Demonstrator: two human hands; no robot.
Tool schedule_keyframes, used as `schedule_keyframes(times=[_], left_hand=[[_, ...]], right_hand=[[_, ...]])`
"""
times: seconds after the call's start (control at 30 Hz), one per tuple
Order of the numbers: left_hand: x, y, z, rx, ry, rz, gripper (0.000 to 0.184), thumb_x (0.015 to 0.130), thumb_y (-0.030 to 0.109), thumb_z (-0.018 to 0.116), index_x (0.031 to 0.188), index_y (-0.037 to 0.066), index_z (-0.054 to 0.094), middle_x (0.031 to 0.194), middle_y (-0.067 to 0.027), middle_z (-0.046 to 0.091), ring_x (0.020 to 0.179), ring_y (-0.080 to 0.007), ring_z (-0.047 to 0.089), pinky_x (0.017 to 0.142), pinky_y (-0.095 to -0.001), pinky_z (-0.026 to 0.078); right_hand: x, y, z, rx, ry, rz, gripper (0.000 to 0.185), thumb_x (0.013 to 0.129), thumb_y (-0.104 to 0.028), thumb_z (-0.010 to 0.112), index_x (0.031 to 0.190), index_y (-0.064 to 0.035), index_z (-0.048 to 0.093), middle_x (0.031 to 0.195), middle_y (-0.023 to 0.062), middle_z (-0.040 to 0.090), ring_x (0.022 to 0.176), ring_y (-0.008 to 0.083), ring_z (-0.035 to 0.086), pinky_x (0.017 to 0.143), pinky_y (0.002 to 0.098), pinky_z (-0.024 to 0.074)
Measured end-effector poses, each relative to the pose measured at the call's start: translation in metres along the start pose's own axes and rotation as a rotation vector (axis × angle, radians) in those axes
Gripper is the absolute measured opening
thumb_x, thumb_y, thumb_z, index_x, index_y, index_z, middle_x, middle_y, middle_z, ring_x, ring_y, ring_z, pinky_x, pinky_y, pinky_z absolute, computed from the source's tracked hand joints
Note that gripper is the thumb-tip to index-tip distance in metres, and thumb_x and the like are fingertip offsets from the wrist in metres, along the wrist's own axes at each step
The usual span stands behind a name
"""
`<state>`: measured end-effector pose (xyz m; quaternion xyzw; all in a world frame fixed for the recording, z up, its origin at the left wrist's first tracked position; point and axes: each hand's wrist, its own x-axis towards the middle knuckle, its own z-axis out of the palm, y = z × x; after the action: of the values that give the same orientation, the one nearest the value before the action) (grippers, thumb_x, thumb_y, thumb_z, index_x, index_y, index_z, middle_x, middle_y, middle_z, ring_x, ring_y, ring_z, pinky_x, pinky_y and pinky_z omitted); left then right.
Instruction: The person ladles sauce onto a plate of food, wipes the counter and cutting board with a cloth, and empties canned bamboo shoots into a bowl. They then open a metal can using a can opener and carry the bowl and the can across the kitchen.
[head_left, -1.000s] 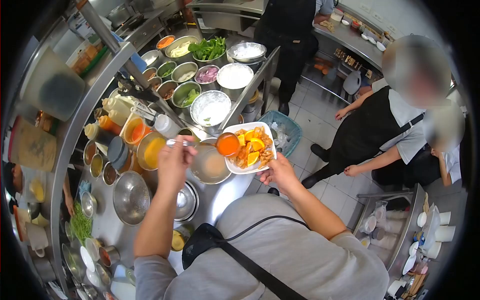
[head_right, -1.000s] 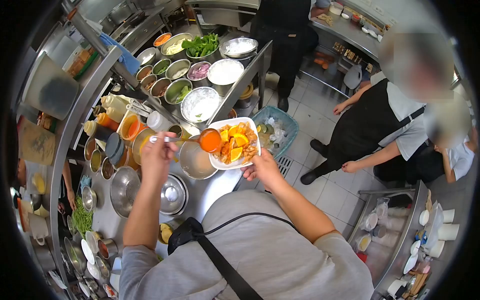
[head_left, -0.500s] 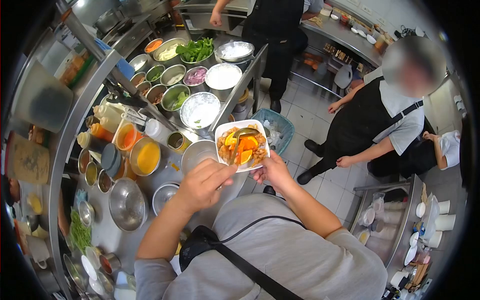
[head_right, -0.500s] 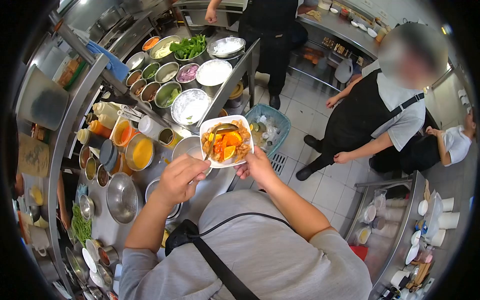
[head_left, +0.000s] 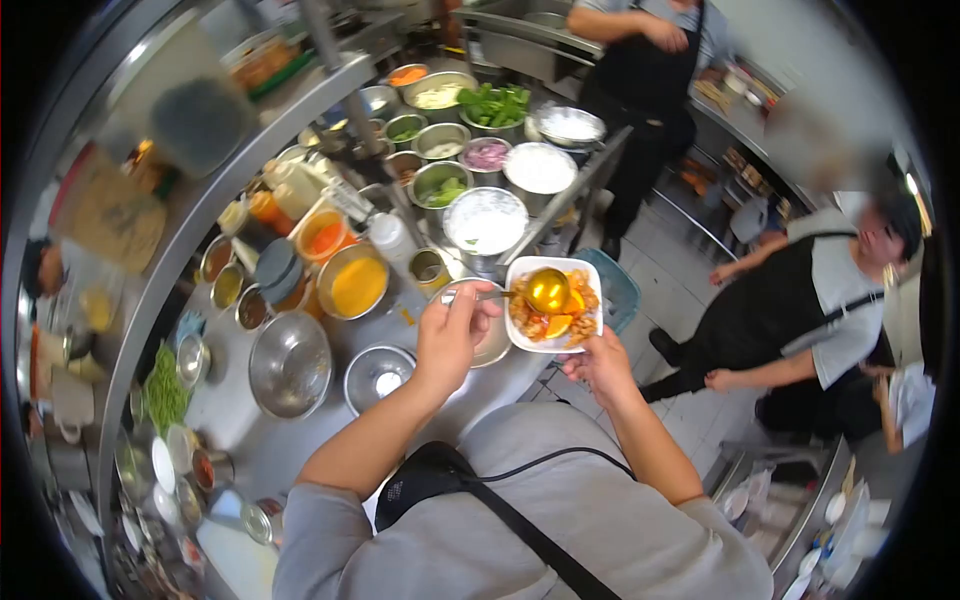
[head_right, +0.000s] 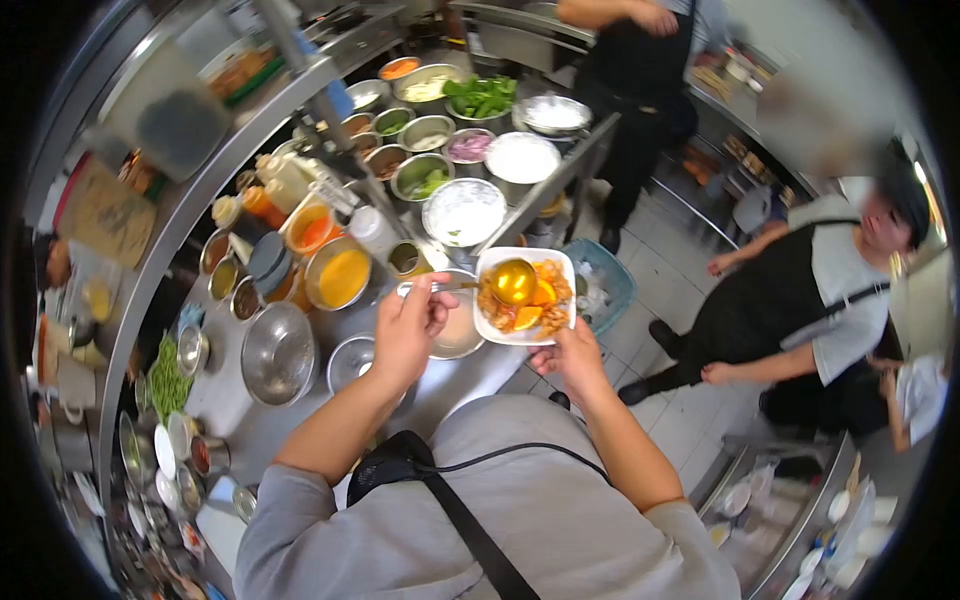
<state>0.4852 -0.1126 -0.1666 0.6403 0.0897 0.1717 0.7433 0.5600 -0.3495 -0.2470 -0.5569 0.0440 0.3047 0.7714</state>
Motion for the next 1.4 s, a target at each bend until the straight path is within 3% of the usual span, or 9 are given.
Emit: schedule_keyframes(times=[0.07, 0.23, 0.43, 0.63, 0.7, 0.73, 0.97, 1.13, 1.4], left_hand=[[0.007, 0.007, -0.01, -0.439, 0.143, -0.36, 0.029, 0.107, 0.021, 0.049, 0.117, -0.003, 0.061, 0.086, -0.0076, 0.063, 0.067, -0.0104, 0.049, 0.054, -0.0231, 0.036], [0.015, 0.02, -0.066, -0.715, 0.286, -0.424, 0.024, 0.103, 0.016, 0.056, 0.113, -0.005, 0.062, 0.09, -0.0075, 0.063, 0.065, -0.0086, 0.05, 0.051, -0.0214, 0.037], [0.056, 0.04, -0.178, -0.577, 0.677, 0.172, 0.021, 0.103, 0.018, 0.055, 0.107, -0.001, 0.065, 0.083, -0.0046, 0.063, 0.064, -0.0083, 0.052, 0.053, -0.019, 0.039], [0.166, -0.039, -0.348, 0.842, 0.749, -0.033, 0.026, 0.101, 0.026, 0.056, 0.108, 0.004, 0.069, 0.086, -0.0066, 0.066, 0.071, -0.0161, 0.06, 0.064, -0.0297, 0.049], [0.222, -0.141, -0.457, 1.159, 0.437, 0.296, 0.024, 0.096, 0.023, 0.062, 0.111, 0.005, 0.066, 0.077, -0.002, 0.062, 0.063, -0.0147, 0.057, 0.062, -0.0295, 0.049], [0.186, -0.079, -0.37, 0.362, 0.468, -0.097, 0.023, 0.092, 0.018, 0.064, 0.113, 0.008, 0.064, 0.074, -0.0001, 0.059, 0.063, -0.0138, 0.059, 0.063, -0.0271, 0.049], [0.139, -0.027, -0.306, 0.579, 0.233, -0.285, 0.049, 0.096, 0.026, 0.069, 0.138, 0.009, 0.051, 0.095, -0.0002, 0.061, 0.073, -0.0097, 0.057, 0.057, -0.0245, 0.047], [0.025, 0.037, -0.24, 0.638, 0.035, -0.05, 0.067, 0.1, 0.021, 0.065, 0.158, 0.004, 0.035, 0.098, -0.0043, 0.065, 0.074, -0.0105, 0.056, 0.071, -0.0245, 0.048], [-0.245, 0.05, -0.192, 0.631, 0.839, 0.202, 0.034, 0.103, 0.015, 0.062, 0.134, 0.002, 0.061, 0.114, -0.0047, 0.069, 0.082, -0.0042, 0.056, 0.074, -0.0207, 0.046]], right_hand=[[0.001, 0.002, 0.001, -0.012, -0.035, 0.005, 0.033, 0.095, -0.011, 0.045, 0.127, -0.0021, 0.046, 0.086, 0.016, 0.068, 0.06, 0.0167, 0.064, 0.05, 0.0272, 0.0537], [-0.002, -0.001, 0.005, 0.024, -0.048, 0.017, 0.035, 0.091, -0.007, 0.042, 0.125, -0.0007, 0.046, 0.085, 0.0184, 0.069, 0.057, 0.0183, 0.064, 0.047, 0.0277, 0.0528], [-0.009, -0.001, -0.003, 0.024, 0.012, -0.047, 0.036, 0.092, -0.008, 0.04, 0.126, -0.0004, 0.047, 0.086, 0.0187, 0.07, 0.056, 0.0181, 0.063, 0.046, 0.0277, 0.0521], [-0.024, 0.014, -0.018, 0.044, 0.181, -0.077, 0.036, 0.093, -0.01, 0.04, 0.127, -0.0003, 0.047, 0.086, 0.0183, 0.069, 0.06, 0.0181, 0.063, 0.048, 0.0286, 0.0512], [-0.032, 0.02, -0.02, 0.048, 0.221, -0.096, 0.035, 0.093, -0.009, 0.04, 0.127, -0.0003, 0.046, 0.088, 0.0187, 0.069, 0.061, 0.018, 0.064, 0.049, 0.0293, 0.0523], [-0.041, 0.019, -0.024, 0.049, 0.245, -0.101, 0.035, 0.093, -0.008, 0.04, 0.127, -0.0004, 0.046, 0.088, 0.0187, 0.069, 0.061, 0.0179, 0.064, 0.049, 0.0293, 0.0528], [-0.085, 0.025, -0.07, 0.096, 0.421, -0.098, 0.032, 0.095, -0.008, 0.038, 0.126, -0.0014, 0.045, 0.087, 0.0171, 0.068, 0.06, 0.0177, 0.064, 0.05, 0.0293, 0.0538], [-0.106, 0.035, -0.122, 0.12, 0.563, -0.132, 0.029, 0.097, -0.01, 0.037, 0.124, -0.0016, 0.047, 0.086, 0.0172, 0.068, 0.06, 0.0172, 0.064, 0.049, 0.0289, 0.0526], [-0.097, 0.032, -0.221, 0.128, 0.509, -0.191, 0.036, 0.101, -0.024, 0.049, 0.125, 0.0008, 0.059, 0.096, 0.0172, 0.073, 0.07, 0.018, 0.068, 0.059, 0.0275, 0.0557]])
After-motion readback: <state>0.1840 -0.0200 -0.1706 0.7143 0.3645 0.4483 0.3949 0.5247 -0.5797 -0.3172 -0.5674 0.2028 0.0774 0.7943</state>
